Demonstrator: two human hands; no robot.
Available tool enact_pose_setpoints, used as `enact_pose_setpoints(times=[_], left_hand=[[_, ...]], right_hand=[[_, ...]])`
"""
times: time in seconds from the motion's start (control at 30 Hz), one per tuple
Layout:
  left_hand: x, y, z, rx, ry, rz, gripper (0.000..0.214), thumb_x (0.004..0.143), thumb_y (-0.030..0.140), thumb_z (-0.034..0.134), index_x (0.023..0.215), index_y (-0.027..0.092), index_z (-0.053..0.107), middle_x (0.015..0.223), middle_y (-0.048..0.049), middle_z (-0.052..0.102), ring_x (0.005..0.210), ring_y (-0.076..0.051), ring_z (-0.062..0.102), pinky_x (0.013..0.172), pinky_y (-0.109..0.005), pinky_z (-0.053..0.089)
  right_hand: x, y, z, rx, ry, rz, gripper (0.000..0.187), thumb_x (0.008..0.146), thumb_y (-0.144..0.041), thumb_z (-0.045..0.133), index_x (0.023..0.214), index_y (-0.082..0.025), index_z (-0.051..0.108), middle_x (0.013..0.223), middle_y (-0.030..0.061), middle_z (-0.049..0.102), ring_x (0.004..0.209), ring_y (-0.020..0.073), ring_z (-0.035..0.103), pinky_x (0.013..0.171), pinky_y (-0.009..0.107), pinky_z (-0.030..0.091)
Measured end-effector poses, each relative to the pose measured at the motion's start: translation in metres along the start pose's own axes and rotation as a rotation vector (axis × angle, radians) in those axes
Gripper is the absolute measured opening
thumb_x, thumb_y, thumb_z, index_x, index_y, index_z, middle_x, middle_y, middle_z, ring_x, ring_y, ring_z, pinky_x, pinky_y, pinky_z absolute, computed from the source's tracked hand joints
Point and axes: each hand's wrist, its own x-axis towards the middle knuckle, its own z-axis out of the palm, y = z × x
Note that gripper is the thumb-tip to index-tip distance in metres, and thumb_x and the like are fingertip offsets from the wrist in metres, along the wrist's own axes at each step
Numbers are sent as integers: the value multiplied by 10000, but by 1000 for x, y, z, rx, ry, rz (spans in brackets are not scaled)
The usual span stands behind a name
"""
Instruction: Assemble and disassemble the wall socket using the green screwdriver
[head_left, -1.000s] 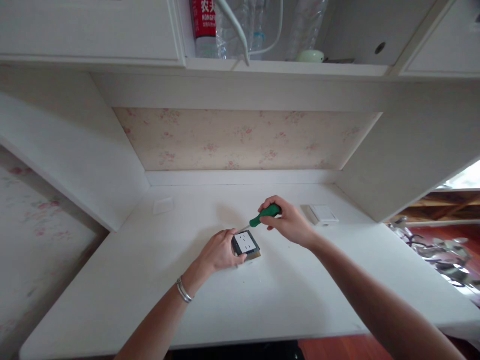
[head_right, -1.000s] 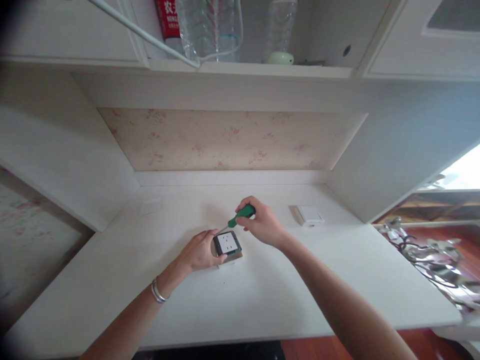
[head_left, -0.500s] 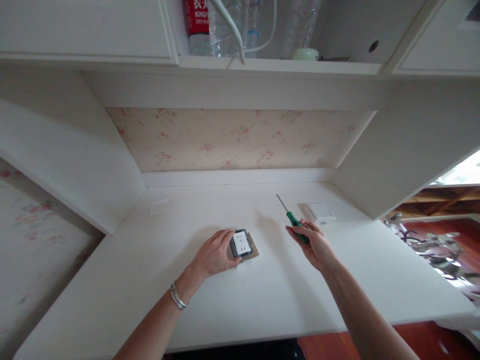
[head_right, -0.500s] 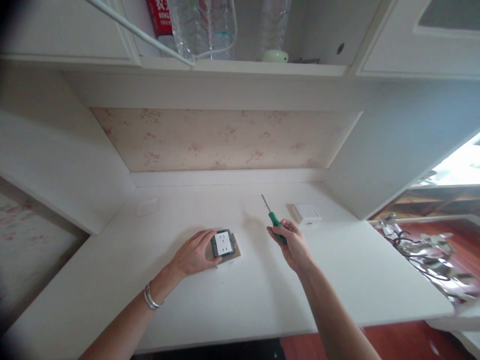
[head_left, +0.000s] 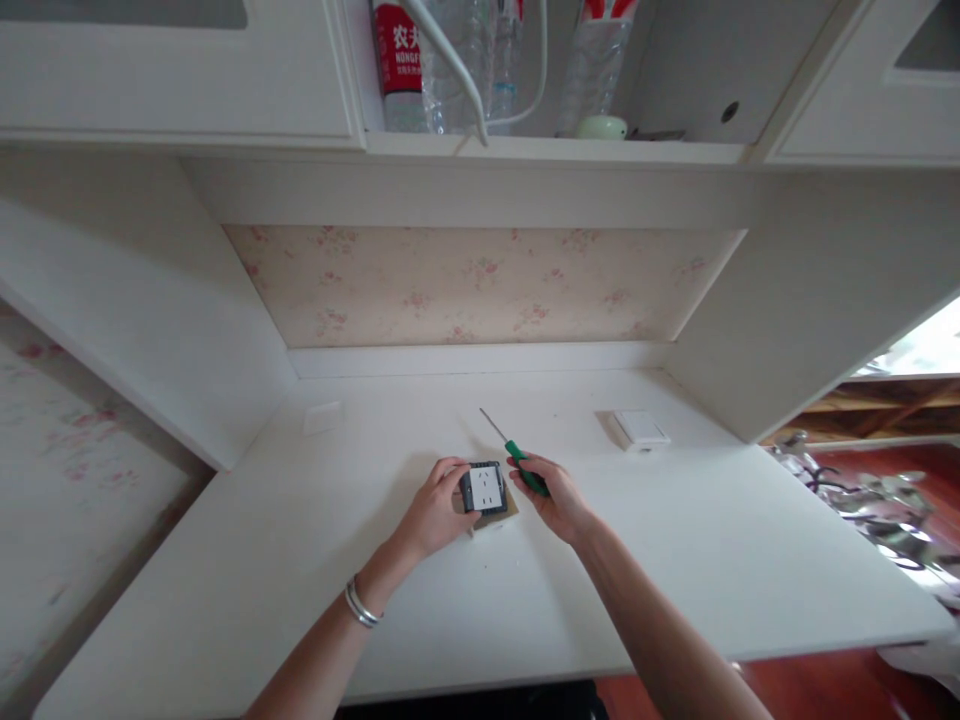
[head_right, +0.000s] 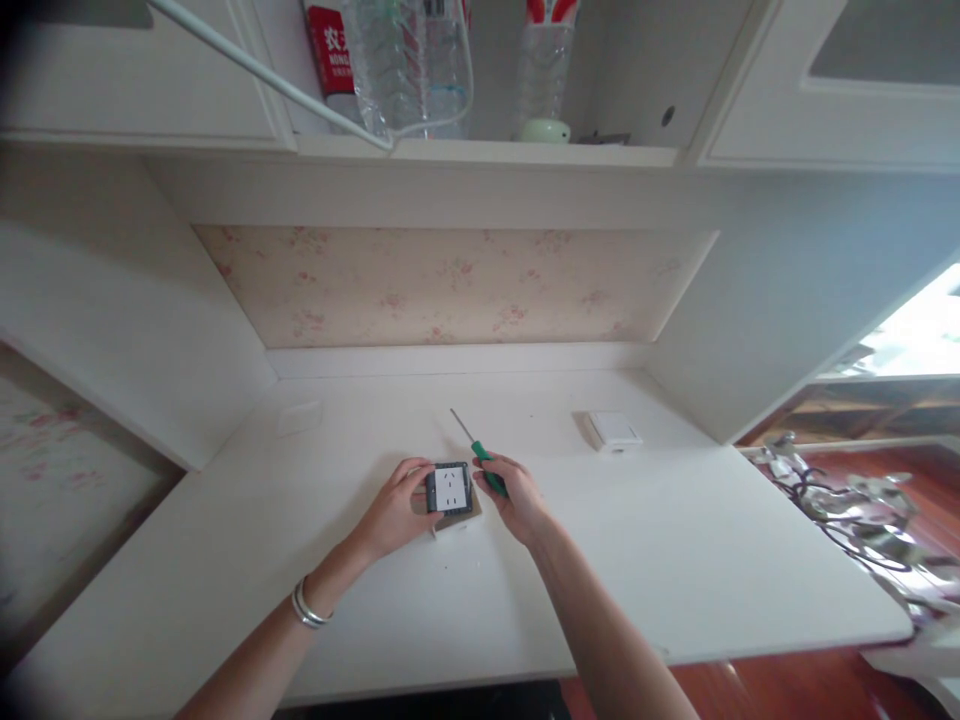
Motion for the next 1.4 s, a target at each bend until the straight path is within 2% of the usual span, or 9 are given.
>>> enact_pose_setpoints(times=[0.1, 0.27, 0.4, 0.6, 0.83, 0.97, 1.07, 1.2, 1.4], left_hand=[[1, -8, 5, -158, 37, -85, 583, 644, 142, 716, 1190, 211, 521, 1270, -85, 457, 1032, -191, 605, 863, -359, 572], [4, -16, 6, -456, 51, -277, 613, 623, 166, 780, 1183, 162, 530, 1249, -139, 547, 922, -207, 660, 820, -380, 568], [6, -14, 3, -598, 55, -383, 560, 642, 164, 787, 1157, 150, 567, 1107, -121, 658, 959, -214, 654, 869, -378, 538], [8, -12, -2, -761, 128, -469, 549, 628, 156, 795, 1139, 149, 596, 1080, -120, 669, 993, -218, 640, 861, -358, 531], [7, -4, -17, -931, 133, -465, 425, 669, 165, 753, 1080, 163, 646, 1154, -104, 653, 1042, -207, 620, 907, -330, 509], [8, 1, -24, -988, 198, -464, 427, 677, 151, 738, 1094, 172, 646, 1179, -93, 646, 1066, -200, 611, 933, -319, 496], [8, 3, -26, -1013, 203, -436, 425, 690, 158, 729, 1106, 178, 645, 1186, -84, 645, 1084, -197, 602, 953, -317, 483], [6, 7, -26, -1042, 189, -398, 422, 712, 170, 712, 1128, 168, 639, 1189, -84, 645, 1098, -195, 593, 986, -322, 458], [-4, 5, -24, -1077, 187, -370, 394, 743, 175, 684, 1134, 156, 642, 1181, -88, 650, 1117, -204, 583, 1013, -334, 434]], right_hand=[[4, 6, 8, -7, 13, -43, 166, 660, -185, 725, 820, -167, 682, 857, 24, 671, 636, 82, 585, 615, 184, 532], [2, 6, 15, -38, 2, -94, 145, 650, -220, 725, 758, -185, 636, 669, -18, 583, 600, 98, 553, 585, 213, 491], [-1, 2, 13, -105, -5, -98, 201, 649, -276, 741, 777, -178, 621, 634, -25, 560, 569, 99, 531, 561, 226, 458], [-6, -1, 6, -222, 3, -108, 285, 683, -396, 736, 727, -156, 589, 627, -13, 554, 564, 93, 516, 545, 221, 424], [-13, -1, 13, -317, 17, -131, 355, 682, -474, 733, 763, -171, 568, 673, 2, 586, 634, 128, 573, 540, 232, 436], [-11, -1, 22, -328, 26, -116, 365, 649, -474, 759, 753, -178, 572, 787, 24, 624, 783, 157, 615, 700, 274, 496], [-11, -2, 31, -316, -49, -59, 358, 634, -445, 781, 739, -175, 570, 796, 27, 632, 806, 163, 622, 765, 298, 500], [-12, -2, 42, -296, -121, 9, 357, 628, -407, 789, 696, -180, 522, 705, -2, 599, 713, 144, 604, 678, 278, 503], [-8, 6, 45, -280, -119, 1, 344, 616, -306, 788, 701, -189, 475, 692, -24, 583, 678, 120, 583, 603, 216, 457]])
